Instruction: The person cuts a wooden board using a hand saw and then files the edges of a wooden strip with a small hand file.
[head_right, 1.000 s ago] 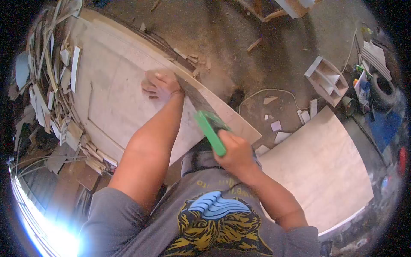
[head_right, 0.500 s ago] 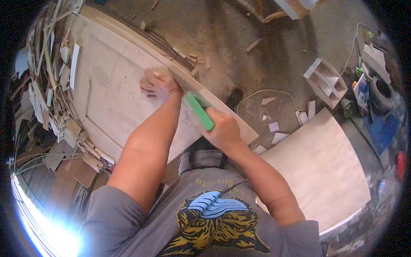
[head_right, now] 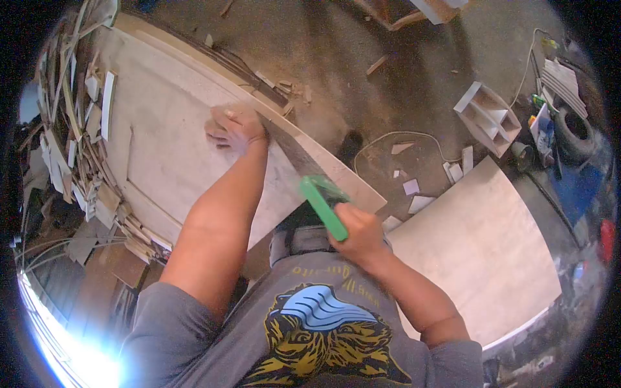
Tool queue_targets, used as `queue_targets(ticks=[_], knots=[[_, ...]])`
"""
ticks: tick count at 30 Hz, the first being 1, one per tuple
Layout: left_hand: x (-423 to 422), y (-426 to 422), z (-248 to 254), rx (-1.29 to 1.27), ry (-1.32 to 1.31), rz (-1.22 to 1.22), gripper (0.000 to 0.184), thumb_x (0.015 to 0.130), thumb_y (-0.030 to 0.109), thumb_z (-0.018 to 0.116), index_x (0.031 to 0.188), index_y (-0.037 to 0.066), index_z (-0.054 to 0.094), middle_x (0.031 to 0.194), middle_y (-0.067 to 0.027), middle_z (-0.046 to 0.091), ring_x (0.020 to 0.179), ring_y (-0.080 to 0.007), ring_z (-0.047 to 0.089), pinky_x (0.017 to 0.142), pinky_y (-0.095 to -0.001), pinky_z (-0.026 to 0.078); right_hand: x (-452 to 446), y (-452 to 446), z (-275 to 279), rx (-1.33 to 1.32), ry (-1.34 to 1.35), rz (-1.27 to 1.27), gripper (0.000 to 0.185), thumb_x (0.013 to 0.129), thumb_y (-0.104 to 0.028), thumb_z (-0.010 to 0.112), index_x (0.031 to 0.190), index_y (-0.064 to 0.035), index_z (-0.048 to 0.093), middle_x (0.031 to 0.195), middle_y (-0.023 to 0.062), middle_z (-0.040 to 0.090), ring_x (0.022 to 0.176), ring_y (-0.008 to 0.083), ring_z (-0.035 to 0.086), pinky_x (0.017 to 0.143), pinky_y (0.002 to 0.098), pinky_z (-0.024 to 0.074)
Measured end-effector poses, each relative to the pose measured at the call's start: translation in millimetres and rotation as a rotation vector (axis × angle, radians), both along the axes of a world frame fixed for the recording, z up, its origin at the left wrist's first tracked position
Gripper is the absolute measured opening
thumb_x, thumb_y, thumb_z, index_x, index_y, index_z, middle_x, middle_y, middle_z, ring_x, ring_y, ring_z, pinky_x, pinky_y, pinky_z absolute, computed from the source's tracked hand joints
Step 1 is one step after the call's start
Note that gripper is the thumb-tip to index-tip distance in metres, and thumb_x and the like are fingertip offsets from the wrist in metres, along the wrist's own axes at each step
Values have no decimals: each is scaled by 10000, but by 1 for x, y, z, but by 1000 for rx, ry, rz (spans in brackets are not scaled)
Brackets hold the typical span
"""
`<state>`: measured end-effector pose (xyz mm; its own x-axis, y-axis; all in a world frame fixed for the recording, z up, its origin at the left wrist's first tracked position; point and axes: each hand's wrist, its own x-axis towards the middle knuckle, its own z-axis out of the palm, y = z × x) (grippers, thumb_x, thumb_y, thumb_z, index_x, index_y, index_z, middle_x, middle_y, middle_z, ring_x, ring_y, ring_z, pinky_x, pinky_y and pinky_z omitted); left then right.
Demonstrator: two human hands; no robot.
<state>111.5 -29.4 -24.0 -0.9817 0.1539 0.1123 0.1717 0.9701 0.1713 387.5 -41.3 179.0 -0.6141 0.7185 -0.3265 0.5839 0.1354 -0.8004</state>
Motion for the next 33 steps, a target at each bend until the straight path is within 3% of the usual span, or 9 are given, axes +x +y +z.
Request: queue_targets(ticks=[5,10,13,16,21,24,27,30,33], knots=[[-1,0,5,14,-55,27,558,1035,432,405,1564,255,395,1627,-238,274,1498,-465,209,1170,-633,188,-56,27,-45,44,8,1,216,773,-148,773,898,-79,611,786,158,645,767,370,689,648,477,544],[-1,-4,0,0,-68,32,567,1045,445,391,1583,266,371,1653,-236,238,1524,-476,169,1188,-648,161,-4,3,5,-55,27,-10,232,764,-130,777,890,-55,597,791,177,646,755,406,669,641,496,527],[1,2,5,27,-79,36,575,1049,458,378,1593,272,359,1658,-243,228,1534,-478,152,1191,-659,147,-22,16,-20,-47,12,-41,141,798,-40,751,841,-35,618,771,188,613,725,411,652,617,457,502],[-5,4,-2,62,-67,38,578,1049,465,372,1593,270,358,1655,-256,219,1535,-476,146,1192,-664,136,-50,24,-36,7,91,-36,146,802,-48,757,849,-33,620,777,194,619,718,419,645,601,454,491],[2,7,19,1,-172,32,576,1079,431,317,1624,244,293,1683,-239,130,1558,-476,84,1206,-672,114,-9,9,6,-93,28,-40,165,801,-52,745,846,-22,590,783,202,622,741,430,642,630,468,500],[-3,-2,-2,36,-49,0,545,1051,470,362,1558,273,395,1653,-241,218,1530,-467,156,1175,-669,159,-42,19,-24,-60,51,-22,174,793,-52,735,851,-21,574,786,200,615,756,423,643,638,468,505],[-4,-1,-5,36,-42,19,529,1052,462,370,1549,285,405,1653,-222,232,1521,-466,173,1166,-674,166,-77,33,-43,-26,71,10,186,787,-57,736,857,-23,567,786,195,609,769,423,644,647,479,504],[-2,2,2,38,-46,15,522,1052,463,375,1542,287,409,1657,-208,236,1532,-462,157,1169,-679,161,-76,30,-48,-9,74,24,199,790,-72,739,860,-25,558,783,192,602,777,424,645,657,492,503],[0,6,18,13,-160,23,566,1086,445,306,1611,236,320,1672,-234,165,1558,-465,97,1193,-681,125,-75,31,-49,15,72,43,204,793,-87,743,865,-27,561,792,191,608,782,424,648,661,492,506]])
